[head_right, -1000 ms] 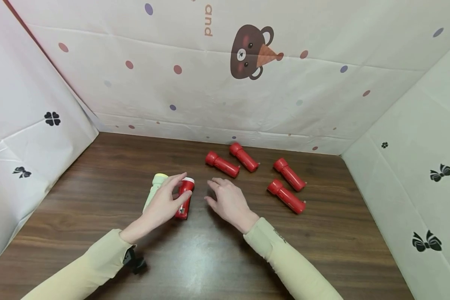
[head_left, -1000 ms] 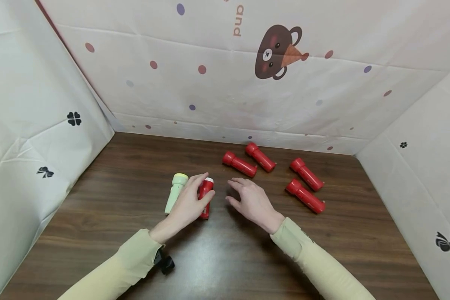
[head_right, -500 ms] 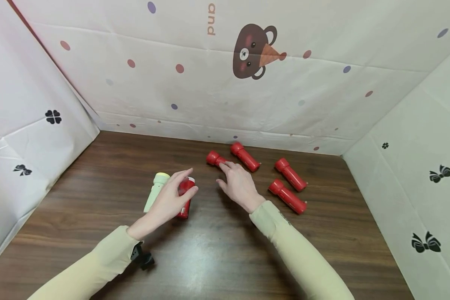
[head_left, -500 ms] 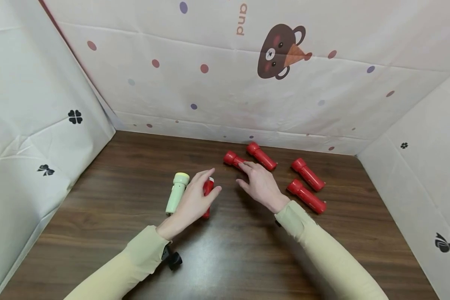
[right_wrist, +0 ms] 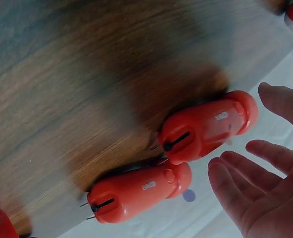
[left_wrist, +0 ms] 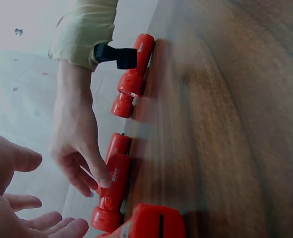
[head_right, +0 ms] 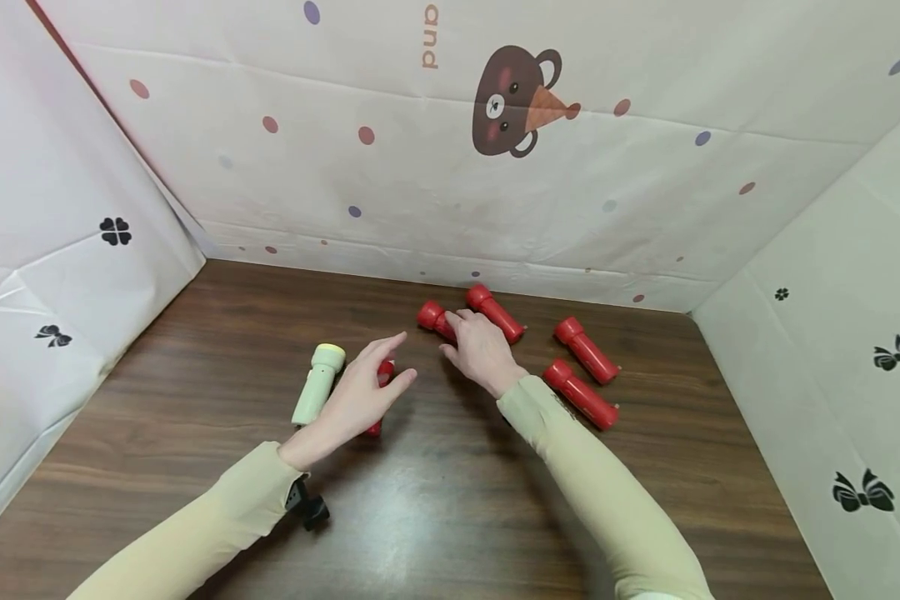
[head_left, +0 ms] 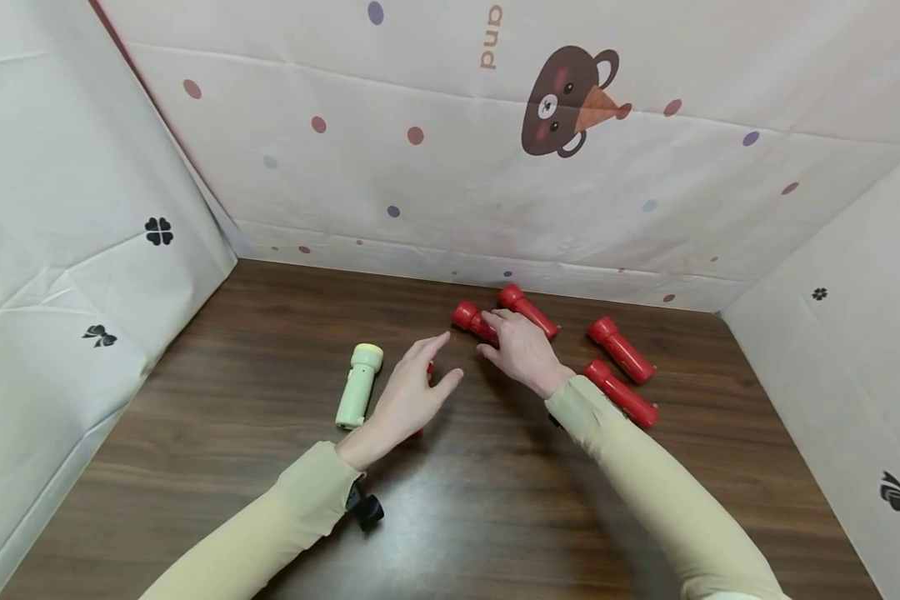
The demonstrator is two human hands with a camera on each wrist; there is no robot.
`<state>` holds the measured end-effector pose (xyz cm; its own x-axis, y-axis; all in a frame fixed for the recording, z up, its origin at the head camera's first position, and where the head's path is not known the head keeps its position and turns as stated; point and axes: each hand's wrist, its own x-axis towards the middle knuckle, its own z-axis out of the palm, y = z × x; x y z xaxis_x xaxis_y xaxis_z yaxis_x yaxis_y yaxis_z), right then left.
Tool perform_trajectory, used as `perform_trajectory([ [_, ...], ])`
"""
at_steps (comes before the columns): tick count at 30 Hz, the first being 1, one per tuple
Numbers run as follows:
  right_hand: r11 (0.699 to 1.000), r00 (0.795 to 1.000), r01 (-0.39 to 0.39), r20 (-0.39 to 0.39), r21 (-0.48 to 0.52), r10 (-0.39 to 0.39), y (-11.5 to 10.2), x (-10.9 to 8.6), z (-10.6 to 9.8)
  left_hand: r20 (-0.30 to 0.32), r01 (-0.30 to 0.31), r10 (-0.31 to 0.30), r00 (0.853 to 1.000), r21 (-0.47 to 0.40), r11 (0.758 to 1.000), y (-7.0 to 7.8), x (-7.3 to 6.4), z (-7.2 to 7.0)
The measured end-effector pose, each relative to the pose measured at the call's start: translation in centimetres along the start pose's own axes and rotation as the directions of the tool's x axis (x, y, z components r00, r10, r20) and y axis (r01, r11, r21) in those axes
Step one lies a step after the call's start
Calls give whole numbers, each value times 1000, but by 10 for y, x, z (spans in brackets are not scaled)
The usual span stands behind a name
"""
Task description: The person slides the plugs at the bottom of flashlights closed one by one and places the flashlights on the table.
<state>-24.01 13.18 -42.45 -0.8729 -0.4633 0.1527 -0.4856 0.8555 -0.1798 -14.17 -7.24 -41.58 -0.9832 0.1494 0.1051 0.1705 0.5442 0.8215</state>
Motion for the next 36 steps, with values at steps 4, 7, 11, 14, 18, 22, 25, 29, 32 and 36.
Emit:
perform_trajectory([
  [4,1000,1000,0,16,11,0,4,5,2,2,2,-2,1000,7,1000,2,6,5],
  [7,1000,1000,2,31,26,-2,6,10,1,2,3,-3,1000,10,1000,3,10,7],
  [11,1000,998,5,59,20,-6,7,17,-1,4,14,-14,1000,8,1000,4,15,8],
  [14,1000,996,2,86,9,-3,8,21,-2,4,21,-21,1000,9,1000,4,17,10],
  [18,1000,991,-25,132,-3,26,9,26,-2,6,17,-17,1000,10,1000,4,20,12],
  [22,998,983,-57,174,-21,59,11,29,-1,6,22,-22,1000,3,1000,6,22,13],
  [25,997,977,-70,198,-32,75,12,32,-2,-2,19,-19,1000,11,1000,5,24,14],
  [29,996,974,-77,211,-39,84,14,33,-1,-6,17,-17,1000,24,1000,5,27,16],
  [32,997,976,-75,204,-19,77,17,34,0,-3,17,-17,1000,25,1000,6,29,18],
  [36,993,981,-98,174,70,84,23,34,0,-4,7,-7,1000,17,1000,9,32,21],
])
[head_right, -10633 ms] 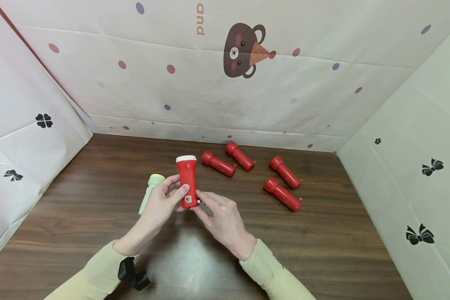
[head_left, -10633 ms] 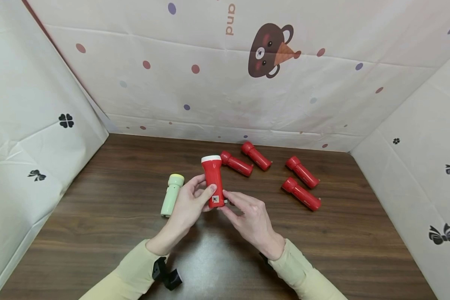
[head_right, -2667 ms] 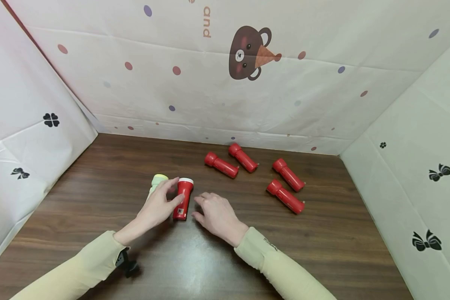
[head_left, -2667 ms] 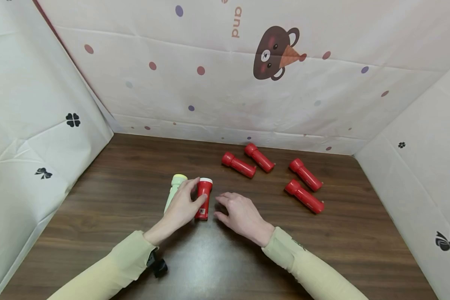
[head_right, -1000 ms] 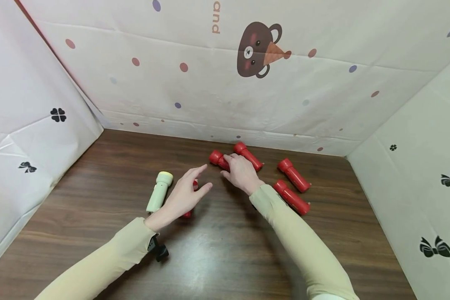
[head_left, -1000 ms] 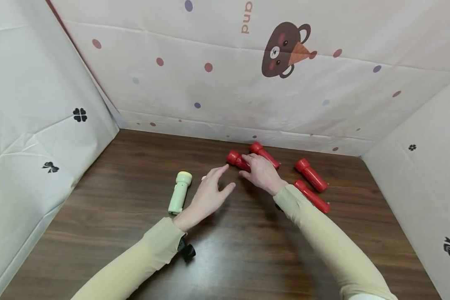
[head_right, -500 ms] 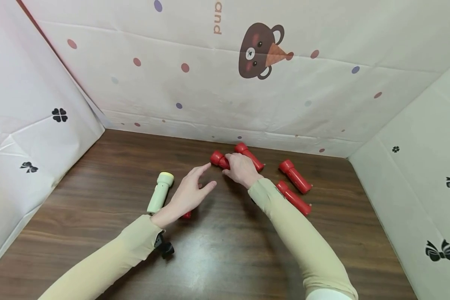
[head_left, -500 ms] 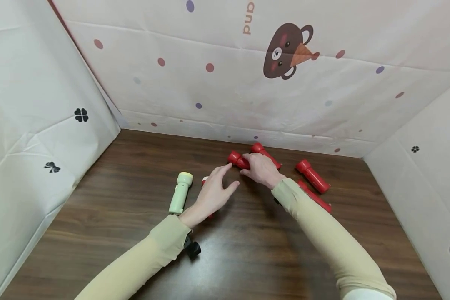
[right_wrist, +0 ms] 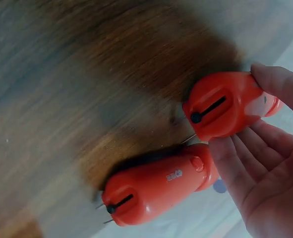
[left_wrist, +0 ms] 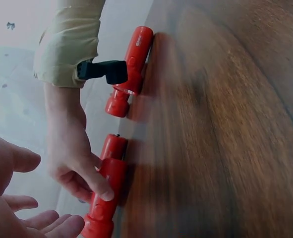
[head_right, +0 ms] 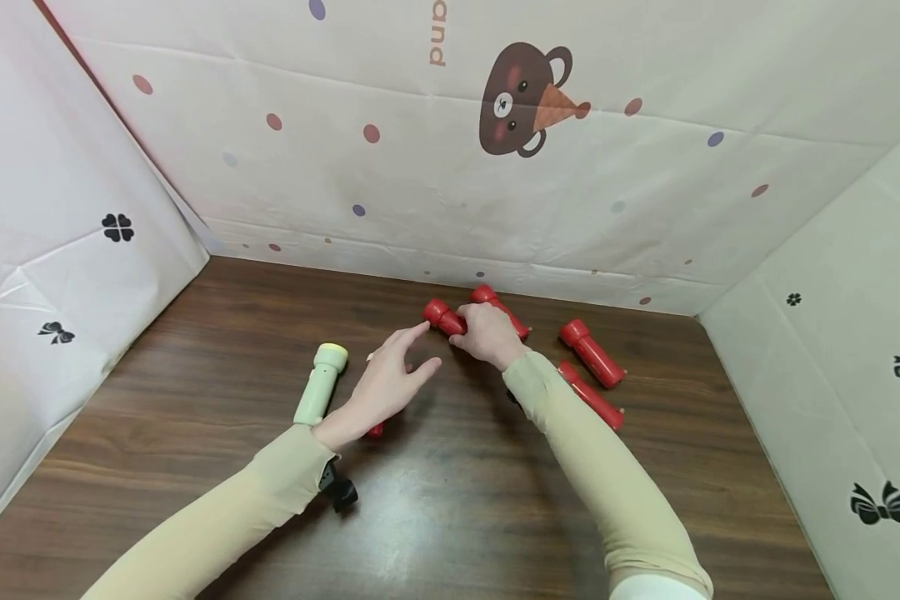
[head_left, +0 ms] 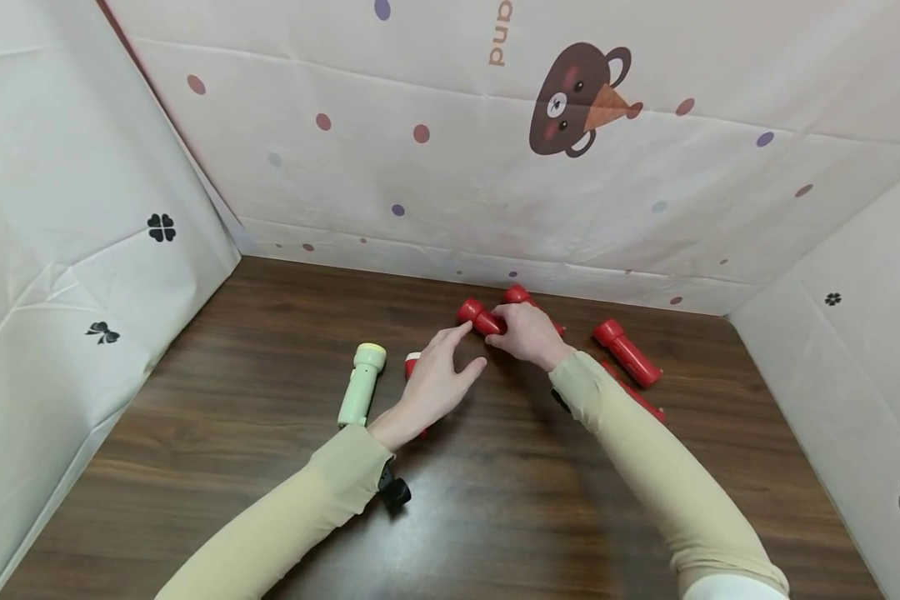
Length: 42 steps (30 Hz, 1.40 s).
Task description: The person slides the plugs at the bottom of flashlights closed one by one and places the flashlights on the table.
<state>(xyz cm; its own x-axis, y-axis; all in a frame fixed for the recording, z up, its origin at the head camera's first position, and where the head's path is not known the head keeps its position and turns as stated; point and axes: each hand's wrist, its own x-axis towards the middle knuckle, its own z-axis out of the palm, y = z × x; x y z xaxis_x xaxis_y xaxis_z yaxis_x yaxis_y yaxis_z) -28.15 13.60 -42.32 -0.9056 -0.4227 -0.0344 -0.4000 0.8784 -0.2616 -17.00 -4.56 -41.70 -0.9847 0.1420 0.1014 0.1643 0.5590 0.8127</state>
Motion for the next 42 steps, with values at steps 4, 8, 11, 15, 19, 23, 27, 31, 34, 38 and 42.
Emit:
perform_trajectory([
  [4,991,998,-46,-27,129,50,8,-1,-5,-6,-6,6,1000,-19,1000,6,2,5],
  [8,964,993,-104,-20,246,113,14,-3,-12,-21,-2,2,1000,-25,1000,10,5,10],
  [11,936,988,-141,-11,323,153,16,-6,-17,-31,10,-10,999,-29,1000,12,8,13],
  [15,889,978,-196,12,415,210,22,-9,-21,-29,26,-28,999,-52,998,15,14,18],
  [19,823,961,-266,71,501,268,29,-10,-23,-34,14,-17,999,-73,997,19,20,23],
  [23,717,941,-325,137,617,308,34,-11,-24,-36,15,-18,999,-78,997,21,22,28],
  [27,596,927,-355,189,720,325,35,-15,-25,-39,19,-23,999,-81,997,22,23,32],
  [31,493,916,-366,212,790,341,36,-18,-25,-34,20,-23,999,-88,996,23,24,36],
  [34,440,915,-353,207,826,347,37,-21,-25,-32,16,-19,999,-96,995,24,24,38],
  [38,399,923,-325,195,857,332,38,-26,-26,-44,1,-5,999,-100,995,26,24,40],
  [42,363,923,-320,201,875,329,39,-31,-27,-55,-21,16,998,-90,996,26,23,42],
])
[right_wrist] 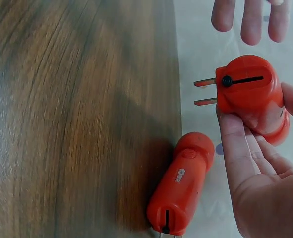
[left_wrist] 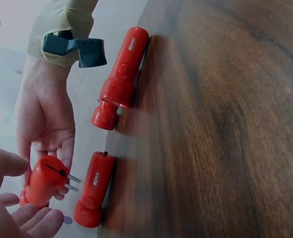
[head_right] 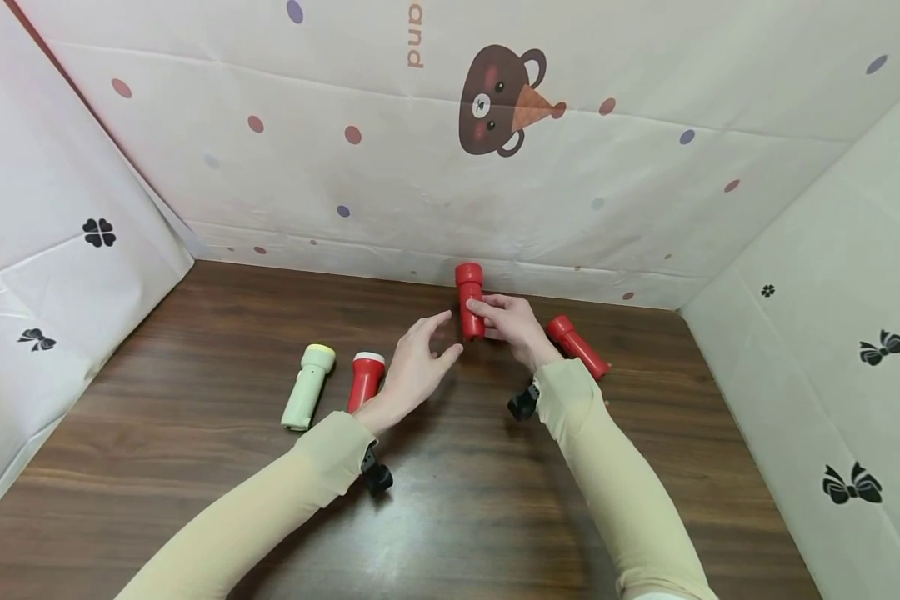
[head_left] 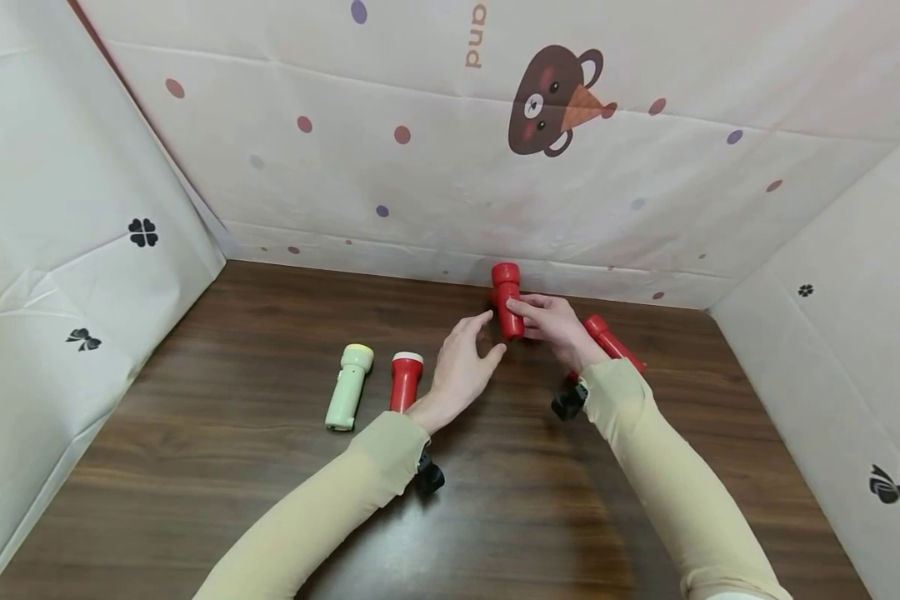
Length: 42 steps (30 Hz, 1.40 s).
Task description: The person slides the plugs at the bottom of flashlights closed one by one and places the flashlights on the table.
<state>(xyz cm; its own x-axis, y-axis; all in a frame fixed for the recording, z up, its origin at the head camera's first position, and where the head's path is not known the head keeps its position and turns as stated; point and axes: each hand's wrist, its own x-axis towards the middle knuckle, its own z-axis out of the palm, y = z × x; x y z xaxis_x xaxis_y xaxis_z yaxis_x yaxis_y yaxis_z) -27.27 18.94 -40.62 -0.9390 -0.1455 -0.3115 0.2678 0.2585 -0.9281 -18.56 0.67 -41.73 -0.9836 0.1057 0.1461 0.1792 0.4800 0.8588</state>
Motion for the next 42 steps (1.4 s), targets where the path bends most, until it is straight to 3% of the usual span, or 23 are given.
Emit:
perform_trajectory([
  [13,982,998,1,55,190,-11,-1,-17,1,-11,-93,93,996,33,995,0,-6,2],
  [17,961,998,-2,64,275,-16,-2,-21,1,-31,-153,155,987,68,986,0,-7,4],
  [26,915,992,-11,120,404,-41,-3,-36,0,-68,-318,330,941,148,937,0,-7,5],
  [36,869,986,-33,160,493,-53,-2,-53,1,-82,-390,407,910,162,906,2,-10,1],
  [42,847,982,-25,170,531,-78,-1,-61,3,-49,-444,456,888,164,881,6,-16,-6],
])
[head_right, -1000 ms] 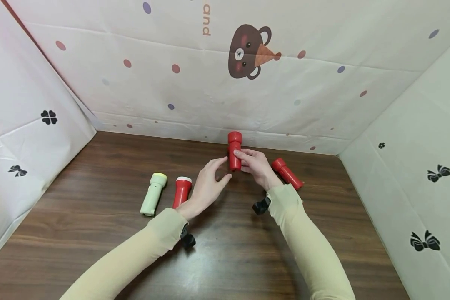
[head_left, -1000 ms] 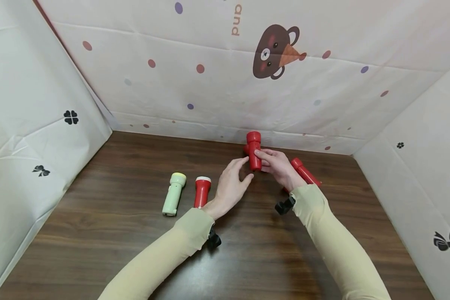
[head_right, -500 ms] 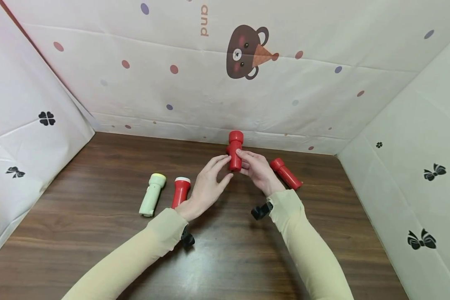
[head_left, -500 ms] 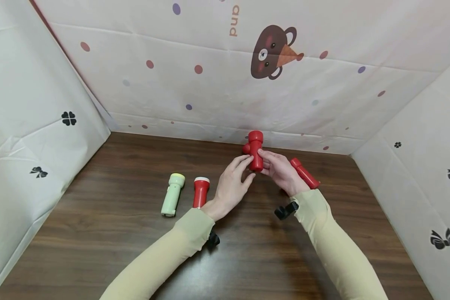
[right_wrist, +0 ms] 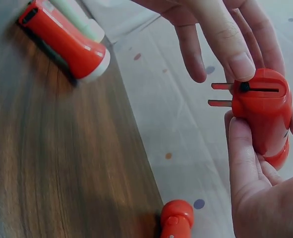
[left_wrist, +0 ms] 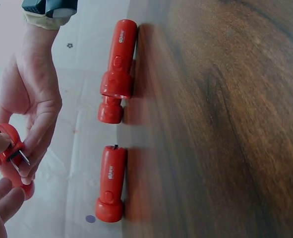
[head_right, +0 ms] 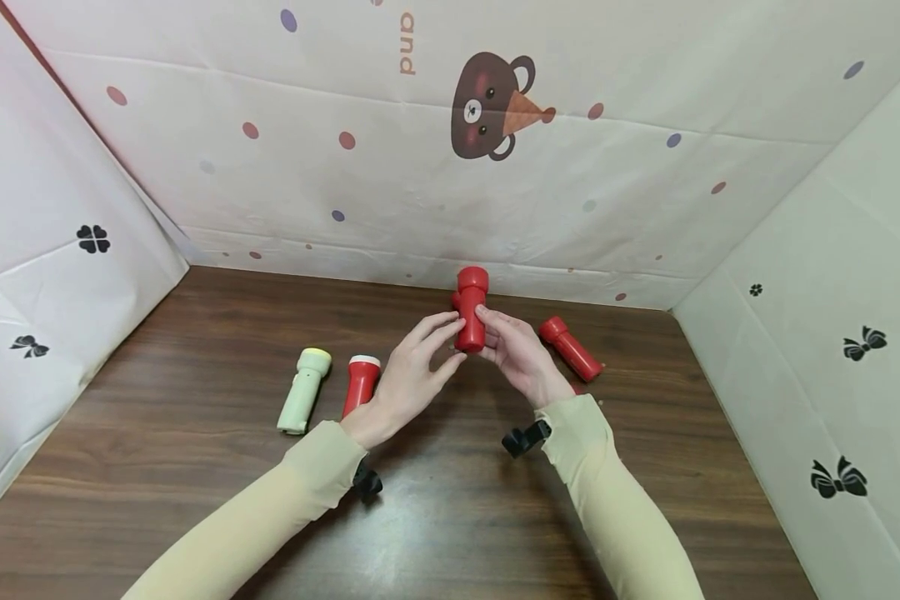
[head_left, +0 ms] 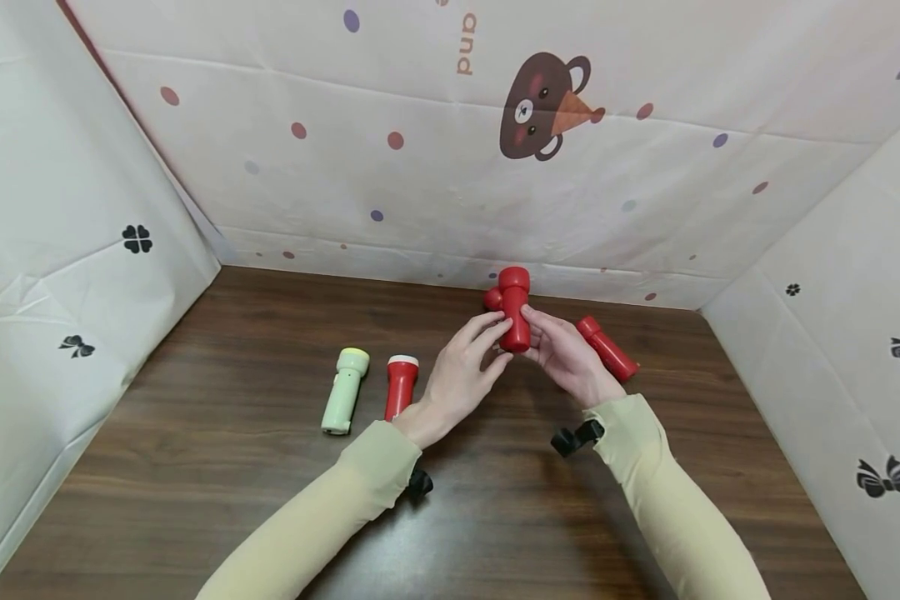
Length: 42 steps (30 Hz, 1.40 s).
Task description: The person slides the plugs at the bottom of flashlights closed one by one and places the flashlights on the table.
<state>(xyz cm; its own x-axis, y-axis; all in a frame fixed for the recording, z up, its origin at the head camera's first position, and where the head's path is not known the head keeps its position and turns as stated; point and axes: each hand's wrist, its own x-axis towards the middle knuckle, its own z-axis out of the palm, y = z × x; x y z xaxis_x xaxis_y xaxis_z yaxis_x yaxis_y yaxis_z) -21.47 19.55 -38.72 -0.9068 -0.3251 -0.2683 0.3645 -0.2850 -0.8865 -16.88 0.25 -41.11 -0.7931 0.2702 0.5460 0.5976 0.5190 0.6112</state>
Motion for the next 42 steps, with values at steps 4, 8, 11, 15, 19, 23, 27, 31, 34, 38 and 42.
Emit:
perform_trajectory([
  [4,1000,1000,-11,-11,22,11,1,-6,3,-7,-54,54,999,1,999,2,-3,-4],
  [8,998,1000,-27,-14,50,28,1,-13,6,-10,-102,102,995,9,995,3,-6,-8],
  [11,997,999,-32,-3,66,32,2,-19,7,-9,-135,135,991,22,991,5,-8,-12],
  [15,996,1000,-18,17,85,16,5,-25,9,-12,-190,190,982,45,981,7,-13,-16],
  [19,995,999,8,39,95,-12,7,-30,13,-15,-233,235,972,65,970,8,-16,-20],
  [23,995,999,21,48,93,-25,9,-33,17,-22,-260,262,965,76,963,9,-19,-24],
  [27,997,998,27,54,76,-31,10,-38,20,-19,-283,286,958,92,955,10,-22,-28],
  [31,997,997,15,81,74,-21,11,-42,22,-7,-290,293,956,110,951,10,-25,-31],
  [34,997,995,-4,95,77,-4,11,-46,25,7,-285,286,958,112,952,11,-27,-34],
  [38,997,996,-12,94,77,5,13,-50,28,20,-290,290,957,109,951,12,-29,-38],
  [42,997,995,-2,98,73,-5,16,-52,30,20,-309,308,951,111,945,12,-31,-40],
])
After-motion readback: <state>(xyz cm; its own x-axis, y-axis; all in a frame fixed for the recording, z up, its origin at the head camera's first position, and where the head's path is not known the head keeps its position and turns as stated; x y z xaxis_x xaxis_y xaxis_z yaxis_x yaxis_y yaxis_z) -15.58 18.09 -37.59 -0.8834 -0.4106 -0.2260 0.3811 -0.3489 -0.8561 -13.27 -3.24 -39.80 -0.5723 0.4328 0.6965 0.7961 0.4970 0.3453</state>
